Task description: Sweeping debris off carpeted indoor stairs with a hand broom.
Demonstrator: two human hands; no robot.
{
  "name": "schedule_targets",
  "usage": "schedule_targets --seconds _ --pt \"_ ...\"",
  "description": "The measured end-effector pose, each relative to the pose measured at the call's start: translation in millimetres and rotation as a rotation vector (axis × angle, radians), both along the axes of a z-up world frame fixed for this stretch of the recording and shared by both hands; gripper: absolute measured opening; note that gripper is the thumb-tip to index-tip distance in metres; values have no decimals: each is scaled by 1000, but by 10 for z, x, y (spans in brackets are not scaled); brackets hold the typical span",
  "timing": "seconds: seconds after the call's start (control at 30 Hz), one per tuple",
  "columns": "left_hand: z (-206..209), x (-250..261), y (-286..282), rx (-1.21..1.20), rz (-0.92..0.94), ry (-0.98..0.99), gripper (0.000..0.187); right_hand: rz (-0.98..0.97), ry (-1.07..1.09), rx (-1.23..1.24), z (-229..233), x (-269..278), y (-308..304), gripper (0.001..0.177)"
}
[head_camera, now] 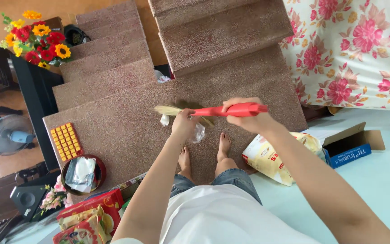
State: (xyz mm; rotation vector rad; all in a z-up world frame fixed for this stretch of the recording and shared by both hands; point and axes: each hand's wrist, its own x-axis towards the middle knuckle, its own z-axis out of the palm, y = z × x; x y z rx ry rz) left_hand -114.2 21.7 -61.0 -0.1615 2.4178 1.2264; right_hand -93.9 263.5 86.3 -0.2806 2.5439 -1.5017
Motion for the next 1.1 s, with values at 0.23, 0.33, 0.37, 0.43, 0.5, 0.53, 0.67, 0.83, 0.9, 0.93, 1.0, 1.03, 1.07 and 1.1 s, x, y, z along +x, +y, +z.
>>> schedule_targets --seconds 0.23,0.33,0.37,0.43,0.5,0.53,0.67,0.83,0.9,0.93,1.0,1.03,1.07,1.1 --pt "45 -134 537 95 -87 56 36 -222 84 129 606 3 1103 19" --pt "62 -230 799 140 -105 72 39 -388 93 223 543 -76 1697 19" --pt "61 -239 874 123 -120 60 39 -461 206 257 473 -99 1862 16" --pt "113 -286 1007 102 -133 49 40 -530 321 285 247 -216 2205 14" --pt "226 -347 1101 61 -127 -39 41 -707 345 231 -67 -404 2535 8" --pt "236 -367 1115 55 -122 -38 41 -703 344 224 -224 -512 2620 8" --pt "285 -459 1166 -13 -75 -88 42 -882 429 289 -910 -986 2918 10" --pt "106 -442 1050 -77 -55 -85 42 -899 324 299 -1506 -1503 2807 16" --pt "-3 -396 967 -93 -43 -67 41 -720 375 273 -1635 -1606 2680 13" --pt "-58 -353 927 -95 -39 -75 41 -716 367 273 -1570 -1610 2527 13" --pt "-152 -282 783 -108 -16 -67 40 -658 204 369 -1436 -1633 2160 12" --pt "-145 -262 752 -105 -12 -68 40 -654 206 371 -1401 -1565 1965 12" --pt "-132 -233 712 -99 1 -70 39 -608 138 310 -1362 -1486 1761 15" --pt "-112 -203 651 -95 12 -72 39 -563 70 248 -1322 -1398 1539 17"
